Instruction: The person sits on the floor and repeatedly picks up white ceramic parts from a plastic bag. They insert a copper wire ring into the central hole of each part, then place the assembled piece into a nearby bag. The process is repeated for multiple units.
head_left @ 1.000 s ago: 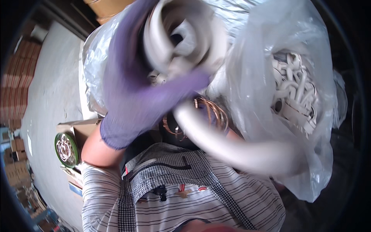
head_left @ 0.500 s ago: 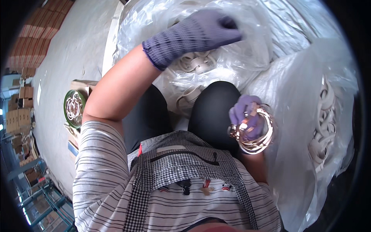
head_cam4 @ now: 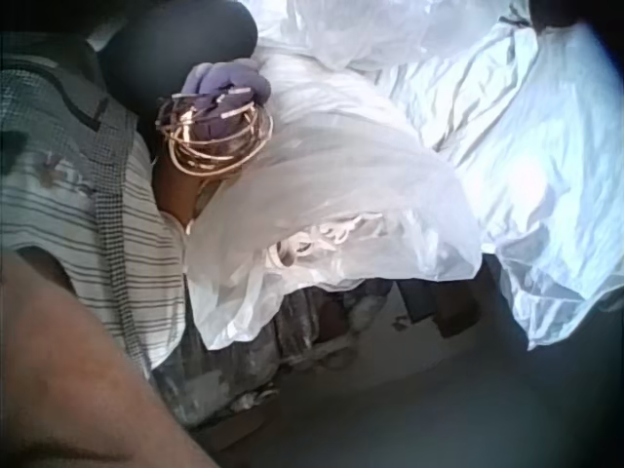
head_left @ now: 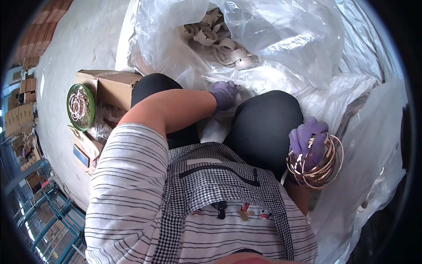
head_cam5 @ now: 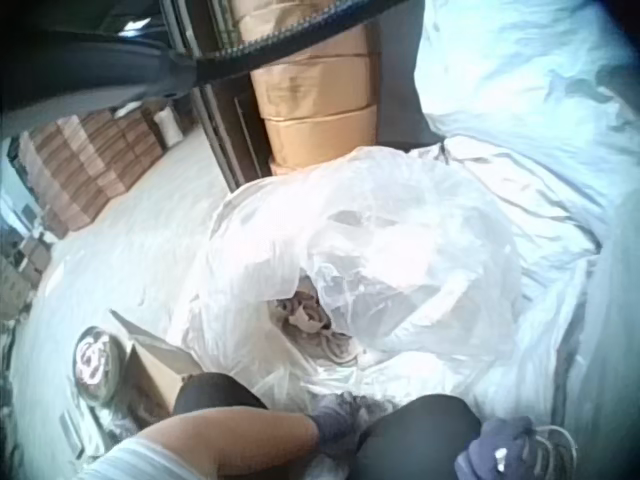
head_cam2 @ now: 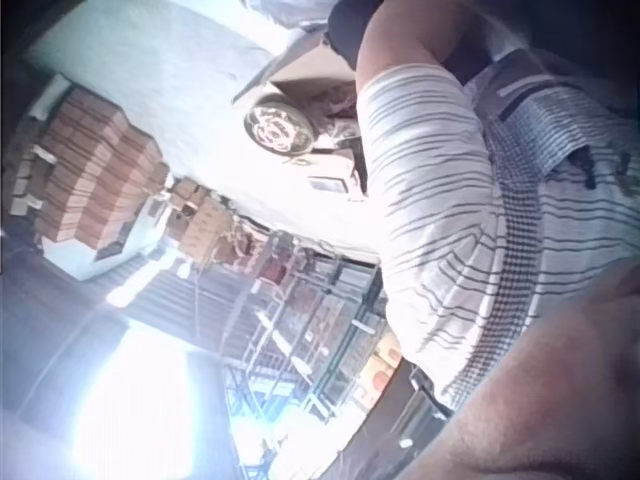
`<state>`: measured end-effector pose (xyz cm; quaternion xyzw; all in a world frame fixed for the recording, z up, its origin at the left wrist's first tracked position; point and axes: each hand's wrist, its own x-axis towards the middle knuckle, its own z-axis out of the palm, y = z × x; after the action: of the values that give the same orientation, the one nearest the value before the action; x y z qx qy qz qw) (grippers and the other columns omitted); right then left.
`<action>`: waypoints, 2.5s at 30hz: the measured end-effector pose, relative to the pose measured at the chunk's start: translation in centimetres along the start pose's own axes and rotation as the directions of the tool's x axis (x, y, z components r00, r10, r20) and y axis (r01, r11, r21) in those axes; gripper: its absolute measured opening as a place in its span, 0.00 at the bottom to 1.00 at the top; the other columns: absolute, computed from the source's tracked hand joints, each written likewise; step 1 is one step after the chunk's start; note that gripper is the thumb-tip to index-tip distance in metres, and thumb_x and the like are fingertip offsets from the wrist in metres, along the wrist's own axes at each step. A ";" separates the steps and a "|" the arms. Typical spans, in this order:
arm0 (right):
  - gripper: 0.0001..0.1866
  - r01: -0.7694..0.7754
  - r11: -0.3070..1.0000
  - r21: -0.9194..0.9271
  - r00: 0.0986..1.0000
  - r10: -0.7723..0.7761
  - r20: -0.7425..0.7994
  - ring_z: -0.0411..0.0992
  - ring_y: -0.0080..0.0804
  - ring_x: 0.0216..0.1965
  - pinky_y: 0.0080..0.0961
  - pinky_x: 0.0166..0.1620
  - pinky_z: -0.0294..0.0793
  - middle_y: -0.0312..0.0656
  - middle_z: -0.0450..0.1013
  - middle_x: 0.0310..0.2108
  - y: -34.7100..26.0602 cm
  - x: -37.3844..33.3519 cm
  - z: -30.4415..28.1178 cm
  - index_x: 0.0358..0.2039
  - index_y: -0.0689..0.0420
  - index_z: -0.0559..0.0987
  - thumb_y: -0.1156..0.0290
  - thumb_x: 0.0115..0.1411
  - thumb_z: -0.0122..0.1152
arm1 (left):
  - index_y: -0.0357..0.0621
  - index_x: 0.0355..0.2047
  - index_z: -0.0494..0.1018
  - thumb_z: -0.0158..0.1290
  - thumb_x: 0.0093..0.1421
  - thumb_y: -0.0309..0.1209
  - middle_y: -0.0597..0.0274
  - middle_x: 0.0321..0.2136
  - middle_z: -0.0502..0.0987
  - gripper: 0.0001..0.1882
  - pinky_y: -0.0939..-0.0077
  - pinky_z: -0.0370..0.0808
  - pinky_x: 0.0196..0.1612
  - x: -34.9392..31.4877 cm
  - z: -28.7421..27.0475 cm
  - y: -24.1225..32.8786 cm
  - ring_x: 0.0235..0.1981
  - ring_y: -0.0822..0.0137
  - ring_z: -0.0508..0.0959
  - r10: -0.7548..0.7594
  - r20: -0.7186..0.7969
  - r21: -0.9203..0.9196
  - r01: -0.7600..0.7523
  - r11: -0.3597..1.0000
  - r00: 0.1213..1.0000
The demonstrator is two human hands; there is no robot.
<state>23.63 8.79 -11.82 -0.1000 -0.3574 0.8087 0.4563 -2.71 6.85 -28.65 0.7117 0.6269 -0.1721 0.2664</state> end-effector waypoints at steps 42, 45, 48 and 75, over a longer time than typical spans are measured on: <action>0.15 -0.223 0.859 -0.460 0.955 0.098 -0.279 0.76 0.24 0.32 0.22 0.34 0.79 0.41 0.77 0.37 -2.7 -1.2 9.1 0.51 0.61 0.74 0.64 0.72 0.55 | 0.33 0.68 0.60 0.70 0.49 0.51 0.38 0.62 0.68 0.54 0.52 0.64 0.67 -17.2 -12.9 5.1 0.62 0.42 0.71 0.189 -0.763 -0.330 -0.623 0.709 0.618; 0.14 -0.172 0.913 -0.370 0.940 0.041 -0.338 0.75 0.25 0.29 0.23 0.32 0.80 0.42 0.76 0.36 -1.0 -2.4 7.6 0.51 0.61 0.73 0.64 0.74 0.51 | 0.40 0.64 0.66 0.73 0.44 0.54 0.49 0.54 0.75 0.52 0.53 0.66 0.63 -14.7 -11.9 4.1 0.57 0.48 0.75 0.221 -0.759 -0.407 -0.711 0.574 0.613; 0.12 -0.367 0.775 -0.515 0.870 0.091 -0.484 0.77 0.26 0.34 0.23 0.35 0.82 0.42 0.77 0.37 -1.9 -2.0 8.6 0.50 0.63 0.73 0.68 0.74 0.50 | 0.38 0.63 0.66 0.73 0.43 0.58 0.49 0.54 0.75 0.54 0.54 0.67 0.63 -15.1 -11.7 3.4 0.57 0.48 0.74 0.252 -0.718 -0.418 -0.691 0.589 0.649; 0.11 0.263 0.965 0.012 0.956 -0.262 0.131 0.73 0.33 0.31 0.38 0.35 0.78 0.47 0.71 0.50 -2.4 -0.2 5.3 0.35 0.49 0.71 0.57 0.72 0.56 | 0.32 0.46 0.78 0.50 0.73 0.37 0.63 0.28 0.82 0.17 0.86 0.73 0.26 -21.4 -16.6 5.2 0.21 0.78 0.75 -0.037 -0.243 -0.863 -0.233 -0.449 0.969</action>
<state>22.76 6.80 -6.41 0.0008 -0.3990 0.7448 0.5348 -2.37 -0.77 -2.11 0.2167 0.4249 0.5231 0.7063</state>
